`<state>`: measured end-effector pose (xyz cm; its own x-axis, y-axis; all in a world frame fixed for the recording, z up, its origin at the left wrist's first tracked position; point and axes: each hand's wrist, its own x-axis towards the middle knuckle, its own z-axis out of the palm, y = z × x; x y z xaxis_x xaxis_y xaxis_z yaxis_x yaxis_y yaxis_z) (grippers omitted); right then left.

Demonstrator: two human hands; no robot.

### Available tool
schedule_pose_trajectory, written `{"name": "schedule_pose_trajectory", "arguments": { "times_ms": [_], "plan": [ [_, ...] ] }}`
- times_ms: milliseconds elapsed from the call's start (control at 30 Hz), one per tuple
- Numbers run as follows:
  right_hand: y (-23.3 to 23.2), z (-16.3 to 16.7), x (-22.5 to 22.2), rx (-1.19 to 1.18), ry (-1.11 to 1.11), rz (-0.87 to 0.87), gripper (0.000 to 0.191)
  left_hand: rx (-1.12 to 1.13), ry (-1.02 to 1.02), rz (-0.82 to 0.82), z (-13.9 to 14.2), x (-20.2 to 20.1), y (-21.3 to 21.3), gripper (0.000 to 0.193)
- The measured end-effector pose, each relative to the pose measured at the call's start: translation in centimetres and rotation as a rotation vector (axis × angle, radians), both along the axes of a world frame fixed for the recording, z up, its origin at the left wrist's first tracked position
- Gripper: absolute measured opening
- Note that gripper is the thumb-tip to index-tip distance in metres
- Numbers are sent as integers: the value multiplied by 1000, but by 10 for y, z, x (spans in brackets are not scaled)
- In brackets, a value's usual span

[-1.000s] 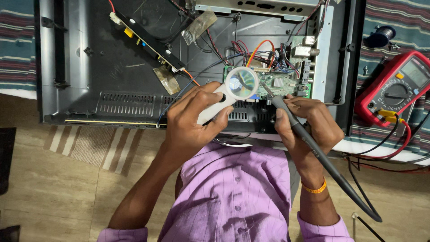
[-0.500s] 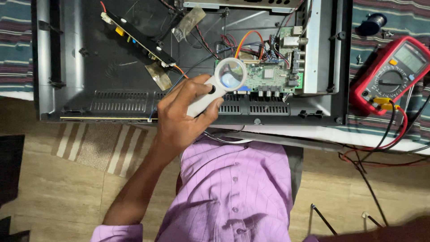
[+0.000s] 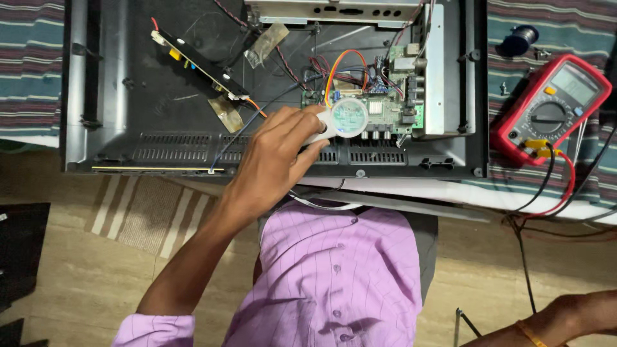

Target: The person uses a soldering iron to work on a circuit board inside an open TV chassis, then uses a magnifying glass to inspect the soldered area. They subsequently use a multimeter to test points on the board and continue soldering.

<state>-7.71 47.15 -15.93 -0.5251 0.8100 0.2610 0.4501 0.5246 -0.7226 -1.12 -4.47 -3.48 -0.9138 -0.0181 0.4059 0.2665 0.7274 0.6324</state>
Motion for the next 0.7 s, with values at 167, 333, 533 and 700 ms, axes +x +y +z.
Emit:
{"name": "schedule_pose_trajectory", "arguments": {
  "times_ms": [167, 333, 533, 700],
  "plan": [
    [-90, 33, -3, -112, 359, 553, 17, 3, 41, -15, -5, -1, -1, 21],
    [-168, 64, 3, -161, 464, 1141, 20, -6, 70, -50, -11, 0, -4, 24],
    [-228, 83, -7, -164, 290, 1418, 23, 41, 76, -70, -11, 2, -10, 25],
    [-264, 94, -23, -222, 261, 1436, 23, 118, 39, -73, -8, 7, -14, 25]
  ]
}}
